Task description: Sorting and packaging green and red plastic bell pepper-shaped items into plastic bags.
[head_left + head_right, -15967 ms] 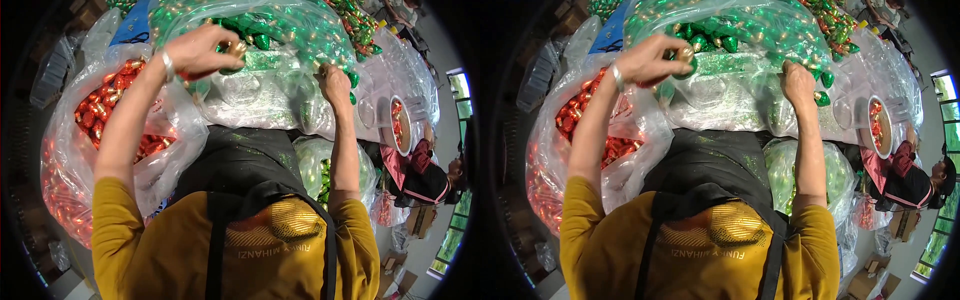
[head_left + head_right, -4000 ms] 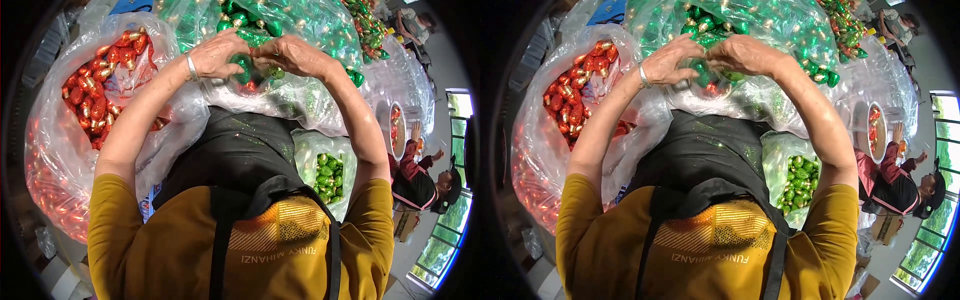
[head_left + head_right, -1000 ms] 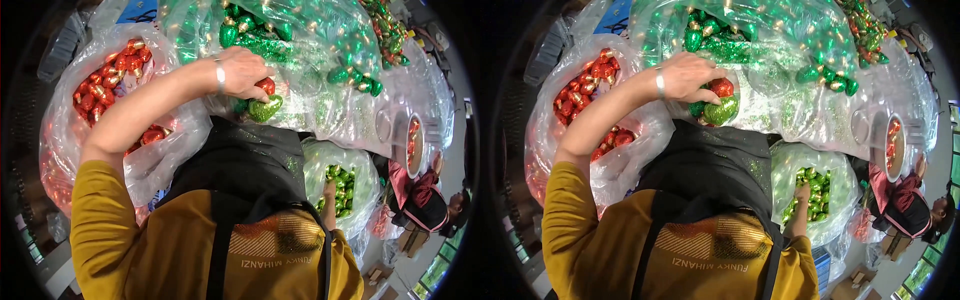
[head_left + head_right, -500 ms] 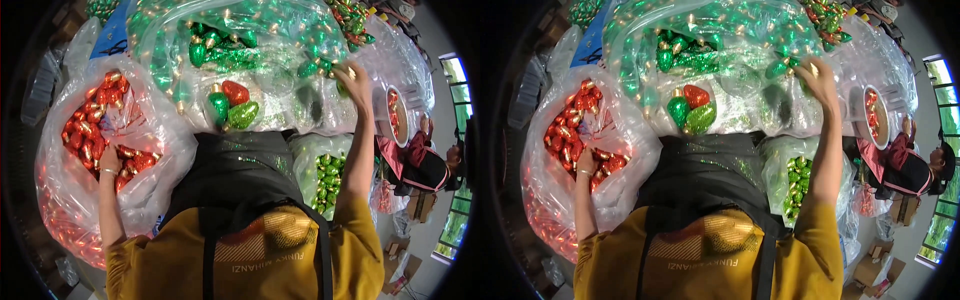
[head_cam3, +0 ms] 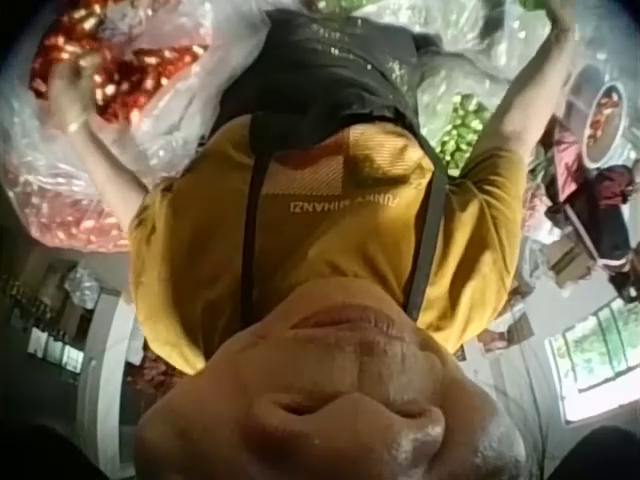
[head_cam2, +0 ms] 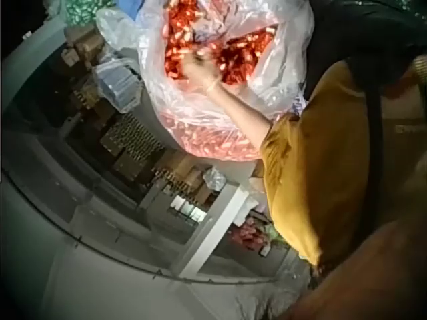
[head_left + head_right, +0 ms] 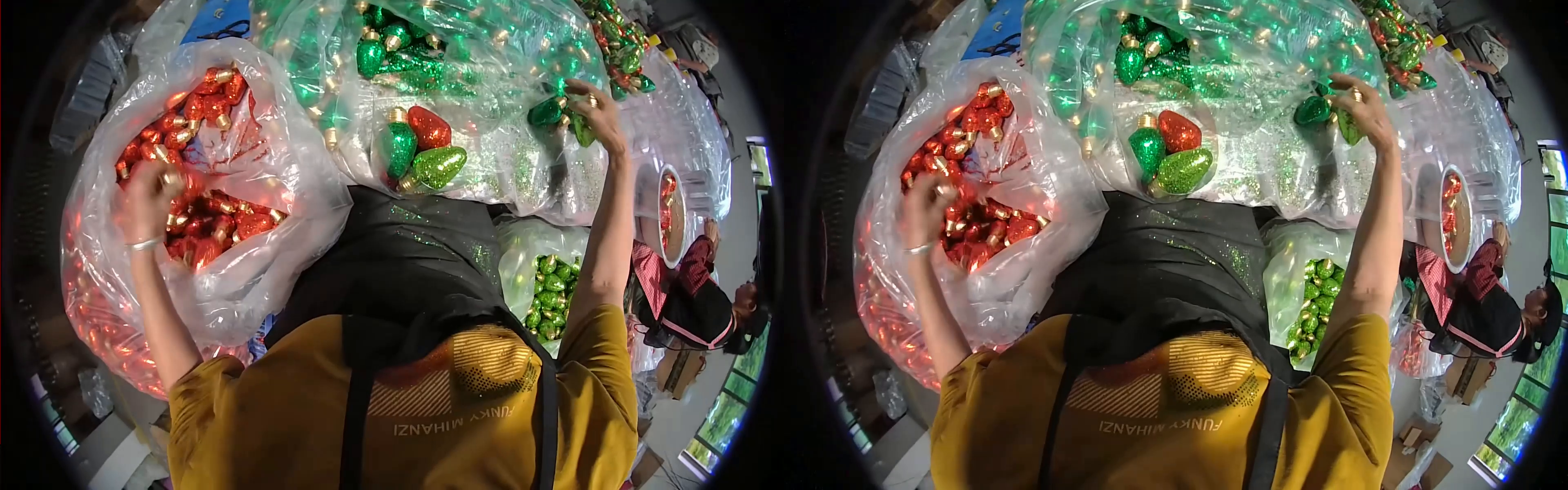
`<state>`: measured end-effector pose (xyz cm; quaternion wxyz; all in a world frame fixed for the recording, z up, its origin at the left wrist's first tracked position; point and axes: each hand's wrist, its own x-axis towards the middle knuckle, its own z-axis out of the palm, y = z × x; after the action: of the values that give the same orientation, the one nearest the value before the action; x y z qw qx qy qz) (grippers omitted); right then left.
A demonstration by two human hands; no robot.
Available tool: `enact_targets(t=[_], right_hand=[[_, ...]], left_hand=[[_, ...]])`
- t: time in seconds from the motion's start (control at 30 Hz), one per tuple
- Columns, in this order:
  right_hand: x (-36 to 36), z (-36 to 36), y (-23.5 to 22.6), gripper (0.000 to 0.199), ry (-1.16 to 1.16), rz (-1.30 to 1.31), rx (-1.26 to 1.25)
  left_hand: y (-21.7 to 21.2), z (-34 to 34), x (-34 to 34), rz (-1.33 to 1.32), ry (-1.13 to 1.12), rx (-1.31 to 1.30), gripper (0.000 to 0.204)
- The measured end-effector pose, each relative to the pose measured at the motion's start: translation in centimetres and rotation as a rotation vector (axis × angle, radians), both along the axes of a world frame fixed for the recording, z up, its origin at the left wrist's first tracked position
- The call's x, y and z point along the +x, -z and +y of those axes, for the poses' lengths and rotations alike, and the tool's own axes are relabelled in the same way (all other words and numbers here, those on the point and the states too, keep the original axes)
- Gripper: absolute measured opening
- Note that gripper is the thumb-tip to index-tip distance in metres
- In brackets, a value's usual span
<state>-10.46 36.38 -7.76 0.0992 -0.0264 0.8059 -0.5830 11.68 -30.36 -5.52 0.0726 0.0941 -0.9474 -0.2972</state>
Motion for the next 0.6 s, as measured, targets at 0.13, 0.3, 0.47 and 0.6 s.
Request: enact_targets(t=[0.13, 0.3, 0.47, 0.6], right_hand=[[-2.3, -0.4, 4.3, 0.05, -0.236, 0.266, 0.834], [-3.2, -0.8, 7.6, 0.045, -0.221, 0.379, 1.344], [-1.6, 0.7, 6.9, 0.045, -0.189, 0.299, 1.486], [0.8, -1.0, 3.1, 0.042, 0.016, 0.287, 1.259]], left_hand=[[-8.2, 13.2, -4.2, 0.351, 0.347, 0.177, 0.023], [-6.6, 24.2, -9.8, 0.325, 0.899, 0.246, 0.027], [-4.6, 25.6, -13.0, -0.154, 1.075, 0.143, 0.027], [-4.4, 25.3, -13.6, -0.276, 1.183, 0.029, 0.025]])
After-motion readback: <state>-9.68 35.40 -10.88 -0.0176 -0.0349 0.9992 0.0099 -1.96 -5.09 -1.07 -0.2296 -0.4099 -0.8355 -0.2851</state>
